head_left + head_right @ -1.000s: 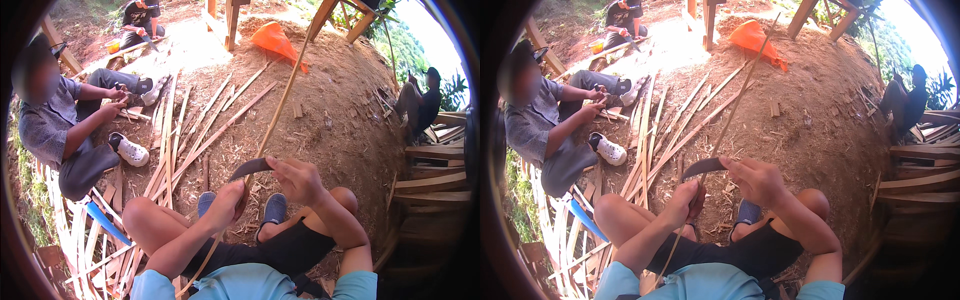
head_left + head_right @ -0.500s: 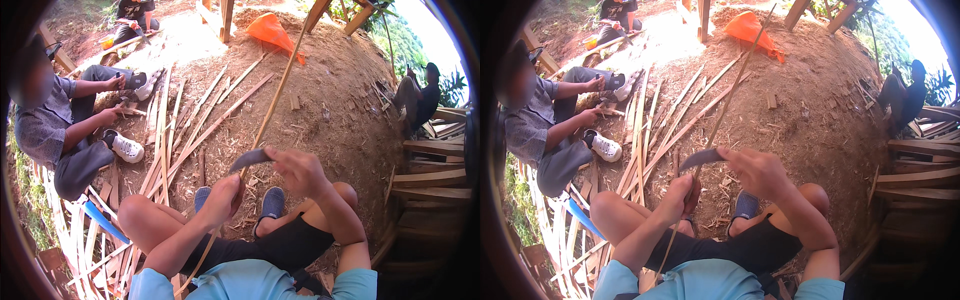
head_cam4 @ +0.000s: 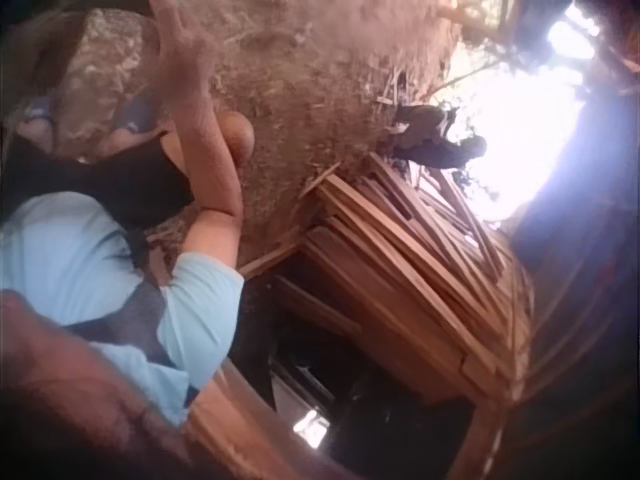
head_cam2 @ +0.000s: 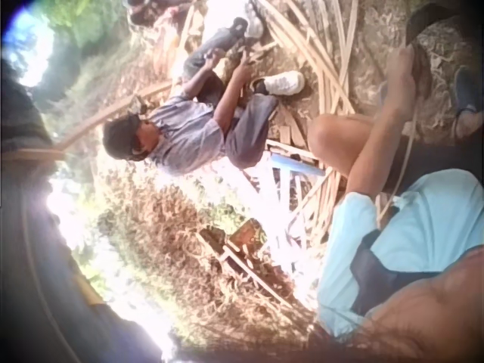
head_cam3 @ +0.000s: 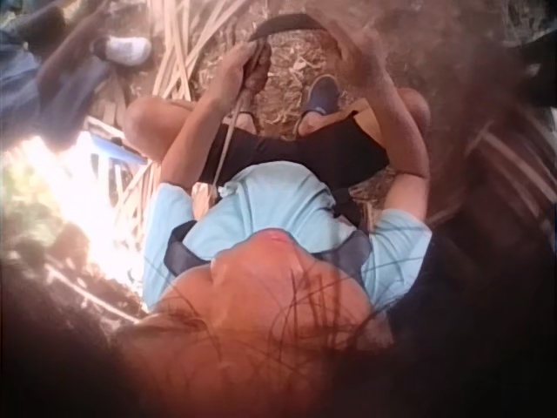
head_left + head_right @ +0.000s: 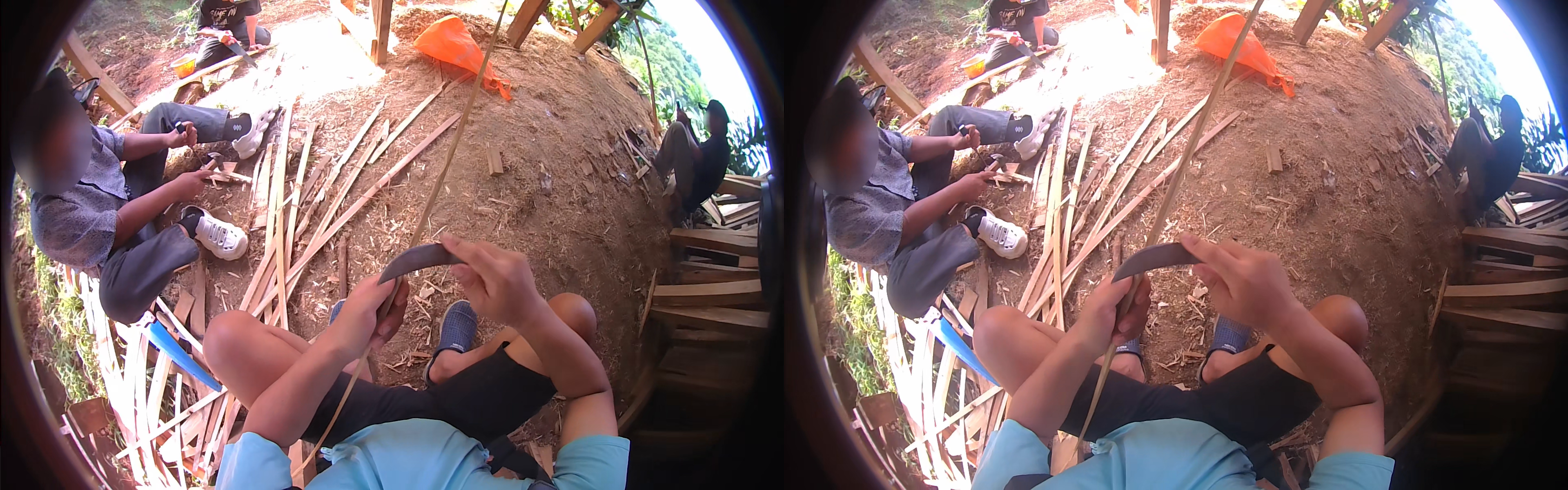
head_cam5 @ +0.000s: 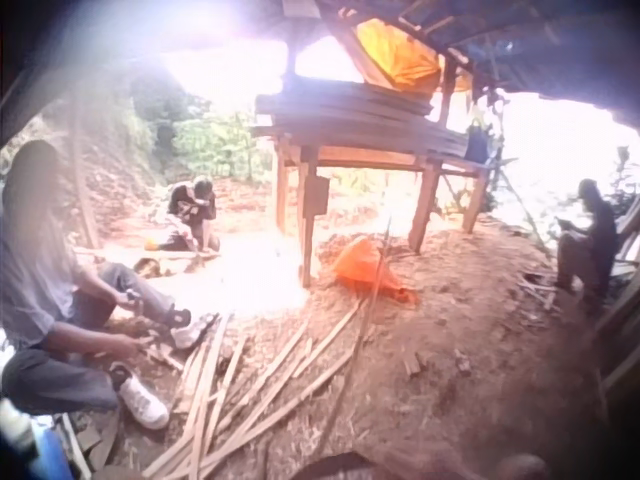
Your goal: The person sits on the ground and uses a curved blade to shave thin strips from a long, thin piece of wood. They hold the wood with one hand and pull the blade along its length with the other, creating wood shavings. Other people are visible in the background working on similar tasks.
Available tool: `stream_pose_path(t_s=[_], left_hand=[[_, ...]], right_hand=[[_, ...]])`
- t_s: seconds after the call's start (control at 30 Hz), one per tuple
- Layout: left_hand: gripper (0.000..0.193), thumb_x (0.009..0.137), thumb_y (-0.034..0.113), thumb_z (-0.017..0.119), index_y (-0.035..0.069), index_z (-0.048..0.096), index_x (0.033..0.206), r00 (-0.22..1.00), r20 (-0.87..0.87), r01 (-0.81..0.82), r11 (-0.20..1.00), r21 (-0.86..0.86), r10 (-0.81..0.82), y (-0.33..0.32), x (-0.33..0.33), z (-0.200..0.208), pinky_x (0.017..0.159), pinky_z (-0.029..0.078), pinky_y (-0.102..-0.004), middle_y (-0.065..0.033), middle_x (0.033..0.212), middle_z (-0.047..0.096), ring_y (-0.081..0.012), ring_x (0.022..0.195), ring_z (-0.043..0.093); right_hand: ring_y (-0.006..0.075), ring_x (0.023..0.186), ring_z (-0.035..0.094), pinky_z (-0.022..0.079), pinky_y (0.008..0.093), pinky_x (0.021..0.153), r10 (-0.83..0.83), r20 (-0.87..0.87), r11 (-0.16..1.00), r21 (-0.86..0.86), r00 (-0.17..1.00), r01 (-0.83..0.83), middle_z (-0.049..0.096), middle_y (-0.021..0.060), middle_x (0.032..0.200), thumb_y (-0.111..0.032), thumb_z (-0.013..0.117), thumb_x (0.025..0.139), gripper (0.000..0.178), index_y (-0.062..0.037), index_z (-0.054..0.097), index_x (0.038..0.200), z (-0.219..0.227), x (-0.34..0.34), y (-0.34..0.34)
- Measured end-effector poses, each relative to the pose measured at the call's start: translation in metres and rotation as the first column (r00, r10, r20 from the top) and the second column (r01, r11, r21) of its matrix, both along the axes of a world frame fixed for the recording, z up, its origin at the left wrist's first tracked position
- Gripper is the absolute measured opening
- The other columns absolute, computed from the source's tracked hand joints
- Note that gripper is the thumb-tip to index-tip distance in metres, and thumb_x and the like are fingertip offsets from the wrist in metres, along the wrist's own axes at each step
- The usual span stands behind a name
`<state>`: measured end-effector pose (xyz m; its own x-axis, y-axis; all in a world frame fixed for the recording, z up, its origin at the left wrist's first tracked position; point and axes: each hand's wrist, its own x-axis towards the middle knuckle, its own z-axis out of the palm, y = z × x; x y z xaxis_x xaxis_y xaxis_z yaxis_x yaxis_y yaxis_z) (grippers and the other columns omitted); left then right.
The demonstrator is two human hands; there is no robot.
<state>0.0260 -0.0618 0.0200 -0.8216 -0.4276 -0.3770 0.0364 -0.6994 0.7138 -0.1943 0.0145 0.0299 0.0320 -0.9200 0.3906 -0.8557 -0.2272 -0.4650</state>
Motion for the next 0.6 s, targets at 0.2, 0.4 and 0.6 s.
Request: stream_pose_path(t_s=[0.2,0.4,0.6], left_hand=[[0.035,0.101,0.039,0.034,0.008,0.043,0.085,0.991,-0.134,0.032,0.988,0.153,-0.011,-0.002,0.002,0.001,0.031,0.025,-0.0223,0.0011,0.048,0.035,-0.0088,0.033,0.032],[0.041,0.101,0.044,0.030,0.009,0.043,0.083,0.986,-0.124,0.133,0.975,0.178,-0.112,0.002,0.003,0.004,0.031,0.023,-0.0225,0.0010,0.048,0.033,-0.0090,0.032,0.027],[0.041,0.101,0.045,0.032,0.009,0.043,0.083,0.973,-0.219,0.136,0.950,0.280,-0.074,-0.002,0.002,-0.005,0.030,0.023,-0.0227,0.0014,0.048,0.033,-0.0092,0.031,0.026]], right_hand=[[0.0221,0.054,0.059,0.047,0.0345,0.047,0.067,-0.014,0.998,0.020,0.998,-0.066,0.055,0.0043,0.068,-0.017,0.061,0.089,0.041,-0.0165,0.056,0.130,0.008,0.014,0.002],[0.0246,0.059,0.063,0.049,0.0349,0.049,0.001,0.048,1.000,0.021,0.999,-0.002,0.063,0.0082,0.077,-0.019,0.061,0.089,0.038,-0.0116,0.058,0.126,0.005,0.018,0.005],[0.0253,0.062,0.065,0.050,0.0339,0.051,-0.088,0.065,0.995,-0.048,0.994,0.091,0.066,0.0094,0.080,-0.019,0.062,0.088,0.037,-0.0118,0.059,0.125,0.007,0.008,-0.004]])
